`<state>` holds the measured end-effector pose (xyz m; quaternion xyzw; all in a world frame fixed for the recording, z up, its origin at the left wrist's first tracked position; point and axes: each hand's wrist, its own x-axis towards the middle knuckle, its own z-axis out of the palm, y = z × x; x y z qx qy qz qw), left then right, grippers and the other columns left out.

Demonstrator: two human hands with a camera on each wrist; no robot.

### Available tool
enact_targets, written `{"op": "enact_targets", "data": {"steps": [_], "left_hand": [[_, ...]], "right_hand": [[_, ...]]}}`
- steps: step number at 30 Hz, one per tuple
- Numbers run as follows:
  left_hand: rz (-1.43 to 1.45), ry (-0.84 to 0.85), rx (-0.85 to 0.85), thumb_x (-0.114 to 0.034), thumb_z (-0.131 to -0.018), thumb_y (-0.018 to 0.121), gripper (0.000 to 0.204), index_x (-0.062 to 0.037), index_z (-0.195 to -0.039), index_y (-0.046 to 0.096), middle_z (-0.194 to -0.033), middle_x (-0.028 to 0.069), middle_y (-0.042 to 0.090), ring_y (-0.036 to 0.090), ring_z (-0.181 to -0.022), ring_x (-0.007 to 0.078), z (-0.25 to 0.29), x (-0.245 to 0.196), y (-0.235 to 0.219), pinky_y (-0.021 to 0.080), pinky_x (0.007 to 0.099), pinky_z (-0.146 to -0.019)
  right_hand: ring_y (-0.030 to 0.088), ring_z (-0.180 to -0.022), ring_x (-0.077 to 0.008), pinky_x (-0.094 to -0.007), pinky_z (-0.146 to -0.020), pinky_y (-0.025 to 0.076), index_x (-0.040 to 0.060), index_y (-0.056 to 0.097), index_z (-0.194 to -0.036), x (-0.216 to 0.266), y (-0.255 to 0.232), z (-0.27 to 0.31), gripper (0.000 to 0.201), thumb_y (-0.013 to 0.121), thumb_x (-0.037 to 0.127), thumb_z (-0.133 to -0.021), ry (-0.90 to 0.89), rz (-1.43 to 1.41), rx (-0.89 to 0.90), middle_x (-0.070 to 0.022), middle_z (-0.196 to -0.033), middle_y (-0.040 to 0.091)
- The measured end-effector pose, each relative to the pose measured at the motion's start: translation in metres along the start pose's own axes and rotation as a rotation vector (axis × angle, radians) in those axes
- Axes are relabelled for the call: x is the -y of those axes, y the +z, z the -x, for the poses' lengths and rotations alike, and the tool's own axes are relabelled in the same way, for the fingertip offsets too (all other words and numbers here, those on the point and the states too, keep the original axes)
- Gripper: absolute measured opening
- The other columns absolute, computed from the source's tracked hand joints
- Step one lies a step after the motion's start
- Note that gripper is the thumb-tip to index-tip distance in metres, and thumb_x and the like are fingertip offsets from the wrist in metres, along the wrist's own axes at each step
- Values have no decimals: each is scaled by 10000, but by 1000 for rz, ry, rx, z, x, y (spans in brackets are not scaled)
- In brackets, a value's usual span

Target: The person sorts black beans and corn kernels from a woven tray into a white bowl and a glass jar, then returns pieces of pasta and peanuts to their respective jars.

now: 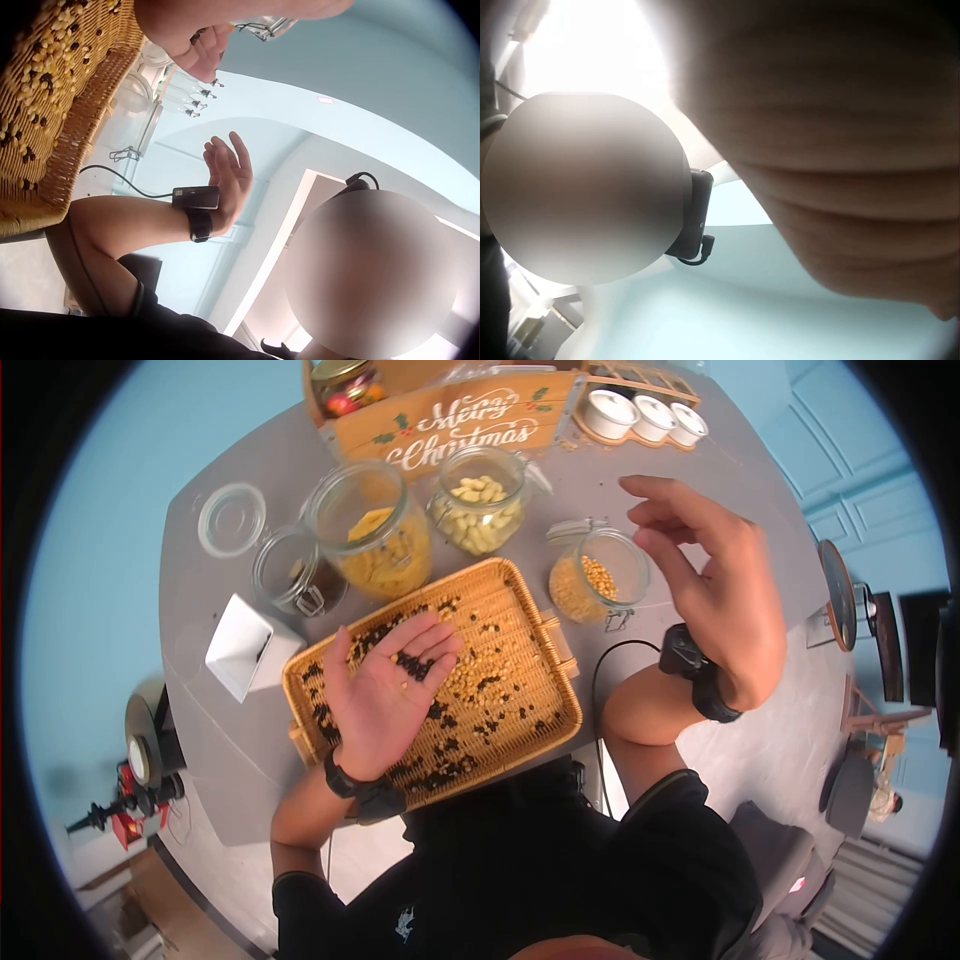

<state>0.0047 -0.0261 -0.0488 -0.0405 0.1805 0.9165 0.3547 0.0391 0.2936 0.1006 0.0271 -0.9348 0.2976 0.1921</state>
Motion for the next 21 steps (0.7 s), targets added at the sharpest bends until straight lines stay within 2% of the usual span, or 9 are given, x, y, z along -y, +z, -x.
{"op": "enact_targets", "data": {"steps": [3, 5, 6, 9, 11, 12, 16, 18, 21], "left_hand": [[18, -6, 5, -680, -1054, 422, 990, 186, -1533, 407, -1547, 341, 498, 471, -1478, 427, -2, 0, 8, 311, 500, -1306], [82, -14, 12, -692, -1055, 372, 1047, 211, -1579, 291, -1640, 390, 356, 327, -1576, 478, -2, 0, 10, 215, 531, -1345], [89, -14, 9, -696, -1054, 366, 1057, 213, -1584, 273, -1651, 393, 333, 306, -1586, 480, -2, 0, 16, 208, 532, -1347], [110, -2, 32, -719, -1040, 347, 1101, 222, -1597, 219, -1679, 402, 272, 249, -1613, 476, -2, 2, 18, 178, 527, -1356], [128, -4, 46, -722, -1034, 352, 1109, 224, -1596, 217, -1684, 406, 257, 236, -1618, 473, -2, 2, 18, 173, 522, -1358], [108, -4, 50, -688, -1086, 288, 1028, 214, -1578, 279, -1666, 358, 332, 310, -1594, 424, -1, 1, 18, 189, 515, -1357], [68, -6, 100, -721, -1070, 307, 1018, 150, -1596, 328, -1606, 256, 446, 402, -1535, 346, 1, 3, 15, 230, 482, -1336], [60, -7, 195, -746, -1058, 303, 1018, 110, -1606, 351, -1558, 206, 498, 448, -1489, 309, 2, 3, 14, 258, 470, -1316], [-3, -20, 159, -827, -1003, 276, 1042, 51, -1536, 455, -1504, 183, 546, 493, -1435, 297, 1, 6, 5, 328, 475, -1232]], "right_hand": [[732, -878, -214, -332, -855, 578, 21, 729, -1299, 15, 2, -1, 411, 736, -92, -904, -23, -1, 47, -135, -999, 783], [729, -873, -209, -334, -856, 579, 15, 730, -1296, 24, 8, 0, 410, 733, -97, -903, -32, -2, 67, -137, -992, 780], [732, -822, -350, -400, -759, 574, 42, 715, -1279, 24, 14, -1, 420, 725, -85, -879, -105, 14, 69, -176, -947, 734], [713, -840, -384, -432, -761, 564, 53, 723, -1255, 47, 28, 0, 404, 723, -69, -871, -160, 21, 188, -176, -973, 730], [707, -952, -402, -475, -795, 564, 54, 716, -1231, 55, 43, 1, 403, 736, -33, -839, -252, 72, 295, -171, -1047, 722], [707, -986, -401, -481, -809, 567, 47, 712, -1214, 66, 54, 2, 388, 737, -24, -834, -275, 79, 345, -167, -1068, 722], [705, -1054, -390, -480, -844, 585, 24, 696, -1134, 78, 98, 3, 309, 740, 14, -828, -456, 20, 552, -149, -1101, 713], [705, -1040, -385, -481, -840, 586, 24, 693, -1066, 80, 110, 3, 238, 734, 21, -832, -464, 9, 579, -150, -1074, 704], [704, -1013, -375, -481, -828, 586, 26, 699, -1007, 84, 115, -2, 180, 732, 28, -831, -447, 16, 622, -153, -1027, 684]]}}
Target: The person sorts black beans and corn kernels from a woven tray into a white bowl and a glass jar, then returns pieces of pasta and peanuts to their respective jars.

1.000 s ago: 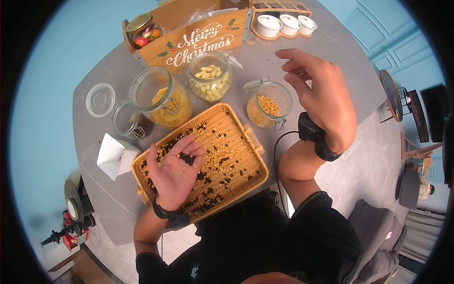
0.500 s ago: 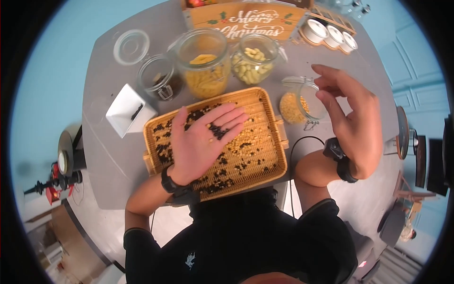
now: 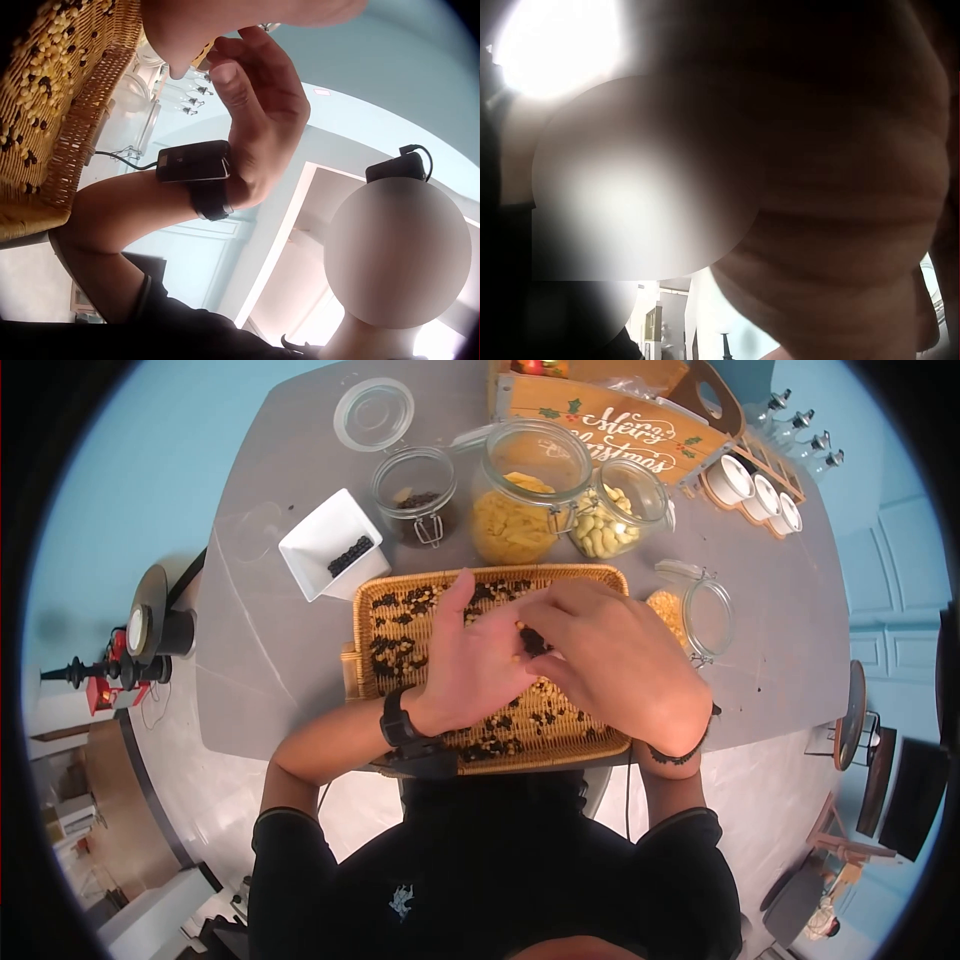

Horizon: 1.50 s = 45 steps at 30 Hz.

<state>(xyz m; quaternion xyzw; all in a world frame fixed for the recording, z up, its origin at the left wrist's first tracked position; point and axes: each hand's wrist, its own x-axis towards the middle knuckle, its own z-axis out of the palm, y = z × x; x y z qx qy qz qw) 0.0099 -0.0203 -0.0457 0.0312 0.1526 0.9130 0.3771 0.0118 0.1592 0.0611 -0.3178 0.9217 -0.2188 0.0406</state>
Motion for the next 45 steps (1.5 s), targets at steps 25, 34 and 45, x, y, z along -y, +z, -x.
{"op": "enact_targets", "data": {"steps": [25, 34, 45], "left_hand": [[33, 8, -48, -811, -1038, 263, 966, -20, -1551, 476, -1543, 131, 543, 472, -1466, 259, 2, 2, 0, 297, 462, -1257], [138, 58, 64, -754, -1068, 269, 981, 65, -1590, 406, -1530, 175, 553, 483, -1467, 283, 0, 1, -2, 231, 507, -1319], [156, 97, 161, -734, -1071, 307, 986, 90, -1612, 353, -1568, 196, 508, 419, -1526, 282, -3, -1, -9, 208, 490, -1334]], "right_hand": [[659, -1017, -361, -474, -831, 545, 53, 711, -1023, -9, 17, -16, 199, 772, 86, -837, -29, 4, 0, -117, -996, 636], [672, -1005, -399, -496, -800, 552, 2, 669, -1014, -11, -4, -10, 213, 732, 13, -812, -66, -57, -75, -170, -997, 670], [671, -975, -395, -506, -785, 538, 1, 662, -1003, -11, -4, -7, 161, 712, 7, -850, -79, -38, -93, -161, -984, 671]]}}
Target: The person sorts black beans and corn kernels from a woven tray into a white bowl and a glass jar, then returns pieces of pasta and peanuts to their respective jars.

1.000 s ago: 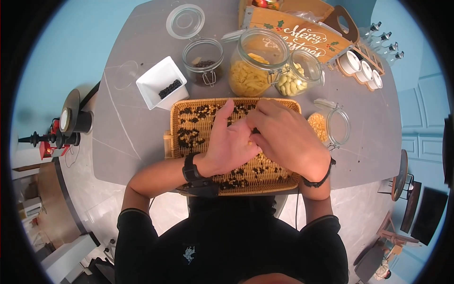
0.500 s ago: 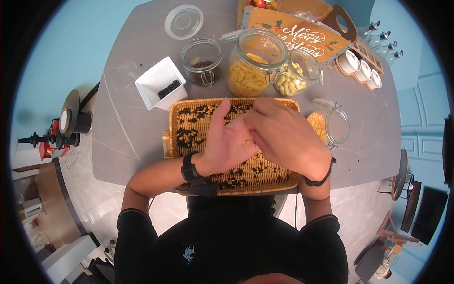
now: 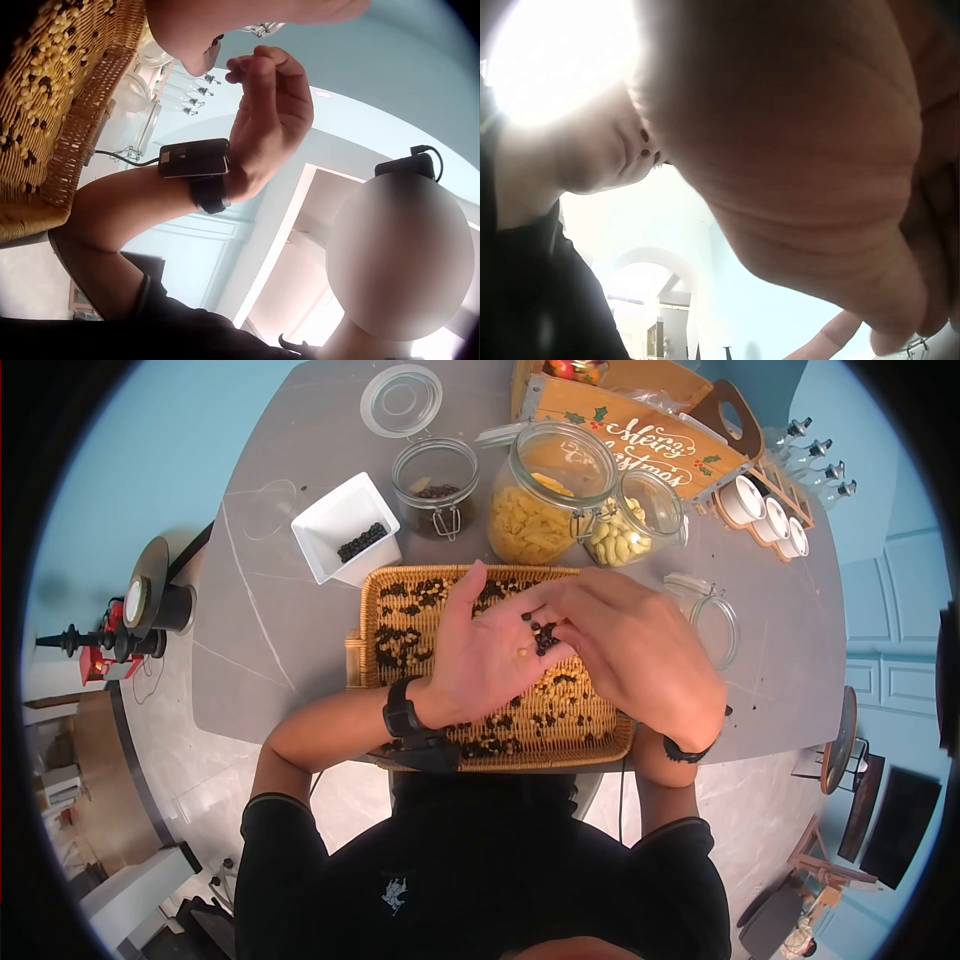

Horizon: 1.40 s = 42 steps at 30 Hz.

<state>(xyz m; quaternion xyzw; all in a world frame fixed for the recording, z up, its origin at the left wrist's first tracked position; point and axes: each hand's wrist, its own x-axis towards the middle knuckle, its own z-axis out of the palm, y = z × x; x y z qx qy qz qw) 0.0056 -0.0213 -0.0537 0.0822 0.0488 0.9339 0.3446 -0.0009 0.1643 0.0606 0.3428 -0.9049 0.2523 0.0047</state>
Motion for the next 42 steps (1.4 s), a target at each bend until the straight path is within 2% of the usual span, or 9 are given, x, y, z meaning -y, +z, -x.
{"op": "enact_targets", "data": {"steps": [3, 13, 21, 24, 27, 30, 34, 40, 42], "left_hand": [[-70, 22, -141, -760, -1055, 324, 1017, 78, -1631, 314, -1616, 185, 454, 381, -1553, 277, 1, 2, 13, 204, 481, -1331], [-108, 10, -52, -810, -1014, 356, 1057, 17, -1668, 279, -1616, 147, 453, 414, -1518, 262, 2, 1, 10, 258, 447, -1291], [-86, -49, -115, -805, -1019, 334, 1041, 7, -1668, 288, -1575, 149, 508, 438, -1504, 280, 4, 1, 14, 263, 468, -1283], [-150, -82, -154, -881, -945, 359, 1161, 30, -1662, 291, -1591, 185, 520, 443, -1523, 311, 4, 3, 11, 256, 493, -1290], [-119, -71, -126, -886, -940, 363, 1167, 34, -1655, 301, -1582, 183, 534, 450, -1513, 311, 3, 4, 10, 253, 499, -1290], [-130, -62, -8, -837, -997, 324, 1088, 11, -1675, 267, -1621, 171, 474, 395, -1555, 307, 3, 1, 6, 251, 488, -1298], [-104, -70, -55, -847, -987, 330, 1105, 13, -1678, 262, -1619, 173, 475, 397, -1554, 304, 2, 3, 13, 252, 491, -1297], [-126, -108, -45, -844, -989, 341, 1109, 31, -1667, 278, -1597, 178, 495, 435, -1521, 313, 4, 2, 7, 275, 481, -1282], [-95, -110, -47, -843, -988, 345, 1111, 40, -1660, 290, -1588, 180, 505, 442, -1513, 315, 5, 3, 6, 282, 477, -1277]], "right_hand": [[679, -1014, -386, -499, -822, 552, 0, 680, -1011, -2, 6, -1, 210, 726, -4, -807, -10, 35, 28, -149, -1044, 682], [683, -1130, -379, -467, -919, 577, -20, 751, -1032, -1, 10, -5, 242, 705, -45, -795, 36, -8, 158, -144, -1189, 713], [678, -1110, -386, -468, -892, 570, -15, 721, -967, -9, 12, -5, 148, 713, 22, -824, 18, -40, 172, -150, -1130, 719], [683, -1046, -387, -467, -861, 561, 0, 704, -960, -12, 9, -4, 156, 744, 51, -818, 14, -94, 192, -138, -1068, 699], [689, -1022, -389, -466, -850, 559, -1, 698, -955, -15, 14, -4, 165, 756, 59, -812, 3, -124, 170, -136, -1062, 700], [693, -1026, -393, -464, -849, 561, -10, 700, -953, -17, 18, -2, 167, 754, 52, -808, -37, -113, 102, -145, -1083, 712], [697, -1000, -398, -466, -833, 563, -12, 697, -944, -15, 21, 1, 167, 754, 47, -799, -51, -78, 66, -155, -1041, 715], [686, -905, -402, -469, -760, 539, -3, 634, -875, -13, 13, -2, 156, 751, 40, -782, 7, -178, 164, -157, -940, 692], [678, -891, -401, -466, -749, 530, -2, 613, -867, -16, 20, 2, 168, 751, 41, -779, -15, -194, 91, -155, -924, 681]]}}
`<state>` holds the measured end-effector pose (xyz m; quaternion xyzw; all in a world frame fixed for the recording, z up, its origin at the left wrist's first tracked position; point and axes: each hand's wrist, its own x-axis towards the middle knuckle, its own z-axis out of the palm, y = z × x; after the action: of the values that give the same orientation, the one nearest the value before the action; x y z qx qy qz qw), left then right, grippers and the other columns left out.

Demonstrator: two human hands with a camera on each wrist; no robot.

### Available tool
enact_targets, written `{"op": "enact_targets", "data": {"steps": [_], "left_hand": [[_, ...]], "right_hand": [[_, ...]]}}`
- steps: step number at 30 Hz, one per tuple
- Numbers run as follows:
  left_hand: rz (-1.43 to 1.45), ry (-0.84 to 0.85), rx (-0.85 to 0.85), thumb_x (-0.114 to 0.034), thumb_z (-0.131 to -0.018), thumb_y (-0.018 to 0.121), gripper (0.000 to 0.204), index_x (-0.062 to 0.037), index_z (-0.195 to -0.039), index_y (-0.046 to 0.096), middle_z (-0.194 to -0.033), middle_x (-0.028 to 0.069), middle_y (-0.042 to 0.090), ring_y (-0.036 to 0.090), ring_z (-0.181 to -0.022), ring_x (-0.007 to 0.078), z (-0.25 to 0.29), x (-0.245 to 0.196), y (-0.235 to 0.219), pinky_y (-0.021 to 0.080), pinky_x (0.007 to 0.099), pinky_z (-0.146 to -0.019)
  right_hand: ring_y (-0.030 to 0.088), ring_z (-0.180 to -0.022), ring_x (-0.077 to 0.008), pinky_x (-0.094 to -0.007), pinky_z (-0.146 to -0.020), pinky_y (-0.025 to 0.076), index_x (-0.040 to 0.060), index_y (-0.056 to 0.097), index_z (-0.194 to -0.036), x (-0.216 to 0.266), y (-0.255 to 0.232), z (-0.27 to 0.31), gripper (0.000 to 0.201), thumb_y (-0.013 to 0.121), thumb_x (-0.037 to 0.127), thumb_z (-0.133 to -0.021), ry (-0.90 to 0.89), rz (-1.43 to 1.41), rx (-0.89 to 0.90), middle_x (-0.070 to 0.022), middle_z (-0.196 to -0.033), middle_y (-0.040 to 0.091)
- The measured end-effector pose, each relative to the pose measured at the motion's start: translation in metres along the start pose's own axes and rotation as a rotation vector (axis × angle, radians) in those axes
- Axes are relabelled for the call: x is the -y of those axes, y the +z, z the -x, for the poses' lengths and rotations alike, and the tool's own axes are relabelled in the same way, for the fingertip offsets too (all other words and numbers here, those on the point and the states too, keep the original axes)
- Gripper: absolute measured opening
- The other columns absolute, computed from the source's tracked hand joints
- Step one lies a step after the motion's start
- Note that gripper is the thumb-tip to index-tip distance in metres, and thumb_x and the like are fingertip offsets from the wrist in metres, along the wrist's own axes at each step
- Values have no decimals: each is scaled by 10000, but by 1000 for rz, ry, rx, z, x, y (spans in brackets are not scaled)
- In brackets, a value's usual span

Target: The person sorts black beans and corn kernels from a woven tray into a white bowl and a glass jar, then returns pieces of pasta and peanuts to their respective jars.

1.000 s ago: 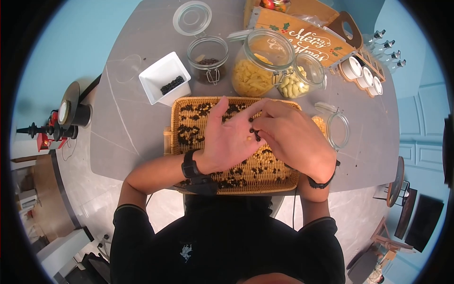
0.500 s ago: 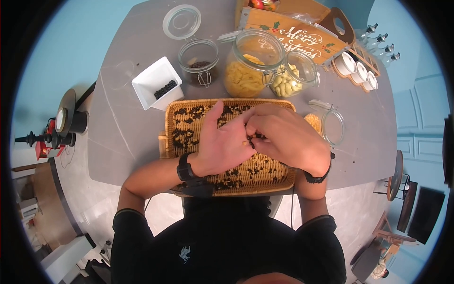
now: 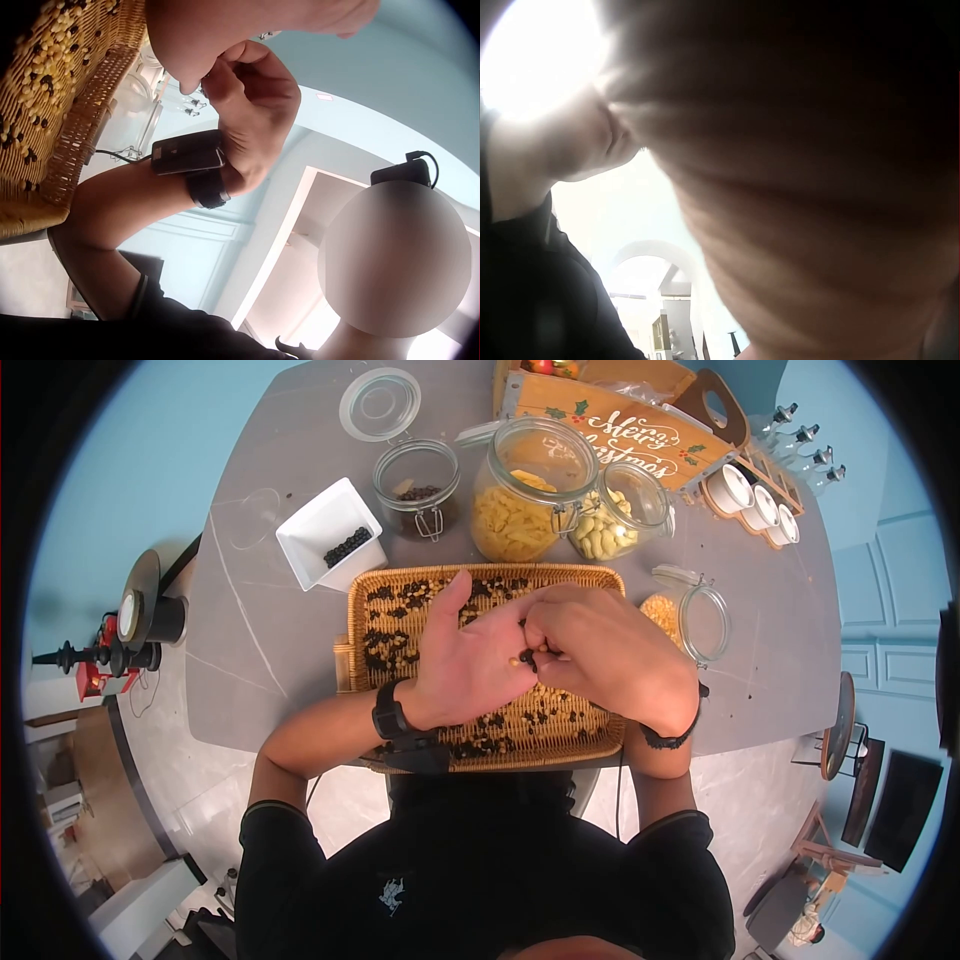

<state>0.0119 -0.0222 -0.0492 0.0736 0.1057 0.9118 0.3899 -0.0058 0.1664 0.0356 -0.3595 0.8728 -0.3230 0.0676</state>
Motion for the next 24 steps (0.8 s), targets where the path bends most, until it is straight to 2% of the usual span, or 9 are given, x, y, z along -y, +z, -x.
{"op": "enact_targets", "data": {"steps": [1, 4, 7, 8, 12, 15, 18, 21, 24], "left_hand": [[-6, 0, -5, -843, -988, 345, 1110, 40, -1659, 295, -1581, 180, 512, 440, -1514, 314, 0, 0, 1, 285, 477, -1274], [0, 1, -11, -838, -992, 342, 1108, 51, -1652, 302, -1578, 189, 511, 426, -1523, 316, 1, -2, 2, 278, 481, -1280], [49, 15, 5, -820, -1005, 332, 1107, 84, -1643, 291, -1609, 219, 463, 397, -1544, 329, 1, -3, -1, 237, 494, -1312], [61, 21, 12, -812, -1010, 327, 1105, 96, -1639, 287, -1621, 228, 444, 385, -1552, 334, 0, -2, 1, 218, 498, -1324], [57, 18, 55, -783, -1029, 312, 1094, 132, -1627, 275, -1656, 256, 376, 337, -1580, 352, -4, -5, 8, 160, 509, -1354], [90, 25, -26, -777, -1035, 309, 1076, 128, -1617, 307, -1644, 253, 399, 344, -1578, 333, -2, -4, 7, 204, 502, -1340], [1, 26, -120, -777, -1038, 308, 1056, 109, -1611, 341, -1619, 228, 454, 401, -1546, 317, -2, -3, 8, 265, 485, -1309], [32, -50, -43, -761, -1049, 317, 1010, 81, -1602, 390, -1587, 190, 515, 472, -1496, 298, -1, -5, 0, 307, 466, -1275], [59, -50, -145, -739, -1060, 335, 964, 61, -1591, 428, -1564, 167, 553, 512, -1463, 297, -2, -6, 10, 325, 458, -1261]], "right_hand": [[674, -884, -401, -464, -744, 526, -1, 603, -862, -1, 2, 1, 175, 751, 41, -778, -15, -7, -36, -153, -916, 675], [684, -985, -422, -482, -835, 567, -17, 691, -1004, -2, -8, 1, 214, 737, 89, -825, -41, 4, 72, -182, -958, 714], [697, -912, -416, -475, -794, 567, -8, 705, -1052, 4, -26, 2, 238, 727, 79, -832, 31, -57, -14, -181, -931, 712], [696, -813, -403, -460, -719, 559, 10, 715, -1046, 4, -29, 2, 228, 725, 58, -823, -23, -26, -104, -168, -870, 694], [679, -721, -369, -412, -645, 546, 21, 720, -1009, 4, -43, 9, 221, 742, 36, -789, 44, -29, -125, -138, -801, 670], [696, -773, -388, -430, -681, 561, 12, 716, -1000, 7, -39, 5, 208, 746, 32, -795, 18, -52, -94, -147, -840, 691], [702, -895, -425, -469, -769, 568, -6, 710, -993, 7, -25, -2, 187, 742, 32, -813, -92, -37, -27, -176, -930, 712], [676, -1005, -469, -506, -854, 553, -36, 699, -984, 1, -9, -4, 176, 733, 40, -829, -152, -78, 65, -215, -1023, 713], [659, -1026, -487, -510, -879, 541, -59, 688, -975, 0, -7, -5, 177, 719, 43, -834, -155, -66, 125, -244, -1047, 699]]}}
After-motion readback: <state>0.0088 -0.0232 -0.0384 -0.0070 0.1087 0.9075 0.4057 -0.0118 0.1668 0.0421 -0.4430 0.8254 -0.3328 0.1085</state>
